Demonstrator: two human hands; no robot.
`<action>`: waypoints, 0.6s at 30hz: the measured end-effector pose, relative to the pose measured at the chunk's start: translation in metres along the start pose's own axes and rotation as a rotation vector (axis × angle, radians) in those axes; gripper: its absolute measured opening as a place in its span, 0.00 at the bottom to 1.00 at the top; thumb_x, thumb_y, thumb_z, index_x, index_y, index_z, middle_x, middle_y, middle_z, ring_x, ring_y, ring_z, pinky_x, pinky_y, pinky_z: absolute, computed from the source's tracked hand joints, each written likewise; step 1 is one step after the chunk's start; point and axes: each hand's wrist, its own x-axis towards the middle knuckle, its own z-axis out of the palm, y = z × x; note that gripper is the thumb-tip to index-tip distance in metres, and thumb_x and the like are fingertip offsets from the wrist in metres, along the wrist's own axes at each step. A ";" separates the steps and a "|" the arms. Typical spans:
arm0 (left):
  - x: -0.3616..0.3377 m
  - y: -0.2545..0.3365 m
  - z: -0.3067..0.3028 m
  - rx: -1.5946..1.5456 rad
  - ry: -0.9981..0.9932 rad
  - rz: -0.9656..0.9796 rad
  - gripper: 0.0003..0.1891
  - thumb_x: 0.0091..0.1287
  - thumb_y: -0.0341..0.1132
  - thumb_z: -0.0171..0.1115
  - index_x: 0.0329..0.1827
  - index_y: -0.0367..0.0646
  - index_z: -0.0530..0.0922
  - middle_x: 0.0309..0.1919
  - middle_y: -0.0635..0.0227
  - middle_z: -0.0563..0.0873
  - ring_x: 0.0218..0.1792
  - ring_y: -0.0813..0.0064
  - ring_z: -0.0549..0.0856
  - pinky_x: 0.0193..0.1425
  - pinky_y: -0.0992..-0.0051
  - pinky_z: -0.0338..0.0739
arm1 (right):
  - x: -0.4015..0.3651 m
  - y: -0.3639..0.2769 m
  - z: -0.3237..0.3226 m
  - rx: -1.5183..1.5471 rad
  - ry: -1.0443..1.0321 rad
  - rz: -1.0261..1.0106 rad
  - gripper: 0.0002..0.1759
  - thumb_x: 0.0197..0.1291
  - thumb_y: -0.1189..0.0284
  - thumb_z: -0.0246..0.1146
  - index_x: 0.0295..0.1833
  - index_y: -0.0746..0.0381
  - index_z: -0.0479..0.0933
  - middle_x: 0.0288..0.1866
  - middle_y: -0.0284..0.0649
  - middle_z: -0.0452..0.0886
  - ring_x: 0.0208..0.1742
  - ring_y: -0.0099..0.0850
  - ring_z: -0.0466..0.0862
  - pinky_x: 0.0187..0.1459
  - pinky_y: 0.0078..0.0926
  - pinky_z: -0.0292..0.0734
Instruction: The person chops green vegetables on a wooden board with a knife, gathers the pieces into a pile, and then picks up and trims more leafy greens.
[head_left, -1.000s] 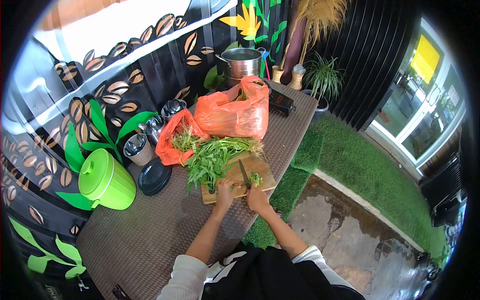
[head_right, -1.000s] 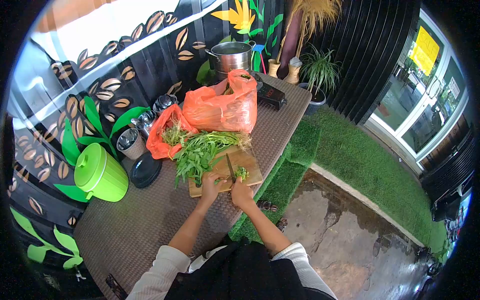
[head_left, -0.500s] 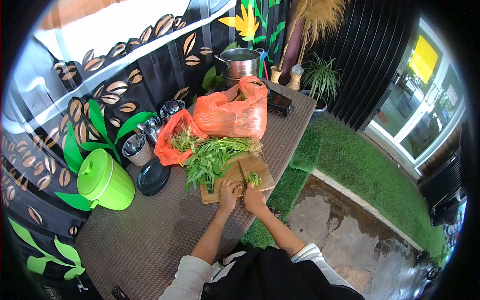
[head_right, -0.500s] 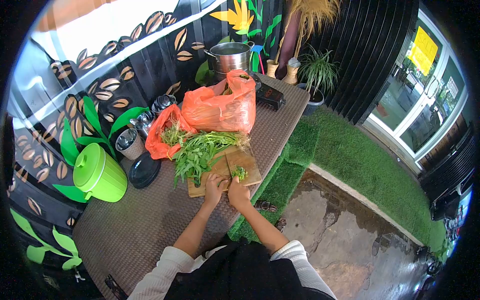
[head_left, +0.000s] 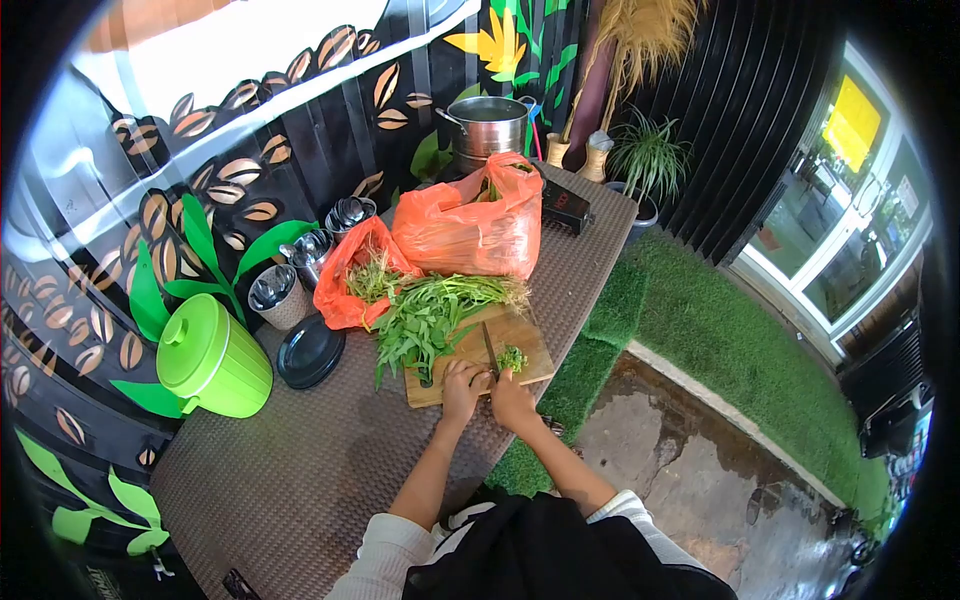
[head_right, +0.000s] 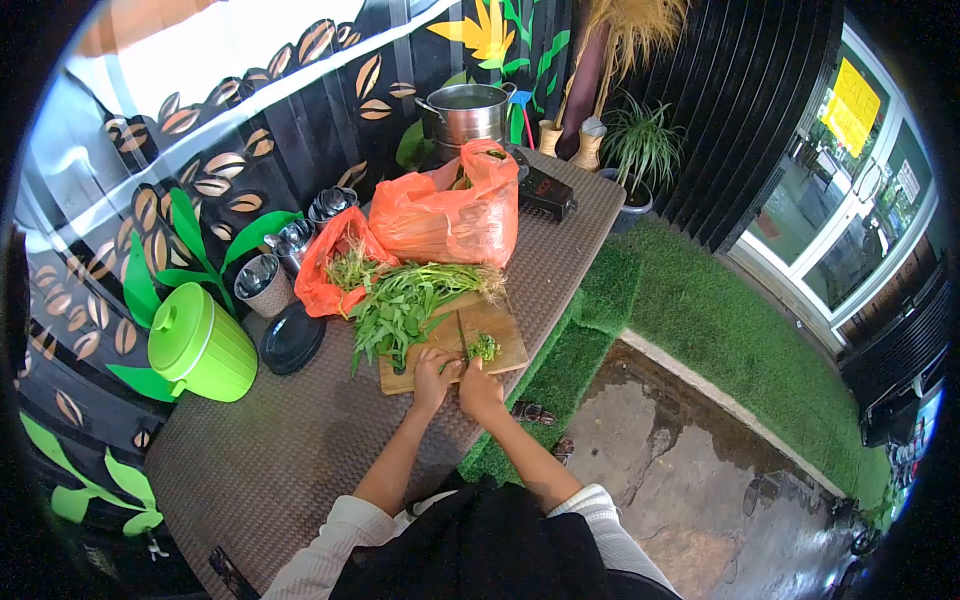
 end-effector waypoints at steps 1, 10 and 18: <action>0.001 0.000 0.000 0.003 0.014 0.020 0.07 0.59 0.31 0.65 0.37 0.38 0.84 0.32 0.63 0.80 0.41 0.62 0.75 0.49 0.65 0.71 | -0.003 -0.004 -0.001 -0.002 0.001 -0.002 0.22 0.57 0.73 0.58 0.53 0.69 0.59 0.40 0.58 0.82 0.42 0.50 0.85 0.42 0.41 0.81; -0.002 -0.003 0.001 -0.040 0.034 0.030 0.07 0.60 0.31 0.64 0.37 0.37 0.84 0.32 0.63 0.80 0.40 0.61 0.75 0.48 0.65 0.71 | -0.002 -0.004 0.004 0.043 -0.079 0.044 0.19 0.64 0.68 0.51 0.53 0.71 0.59 0.38 0.60 0.81 0.42 0.55 0.83 0.43 0.47 0.78; -0.002 0.002 -0.003 0.002 0.005 0.013 0.07 0.60 0.31 0.64 0.38 0.37 0.84 0.33 0.63 0.80 0.41 0.62 0.76 0.50 0.66 0.71 | 0.003 -0.009 -0.009 0.121 -0.120 0.047 0.19 0.64 0.68 0.51 0.54 0.70 0.59 0.39 0.60 0.81 0.45 0.54 0.82 0.46 0.48 0.77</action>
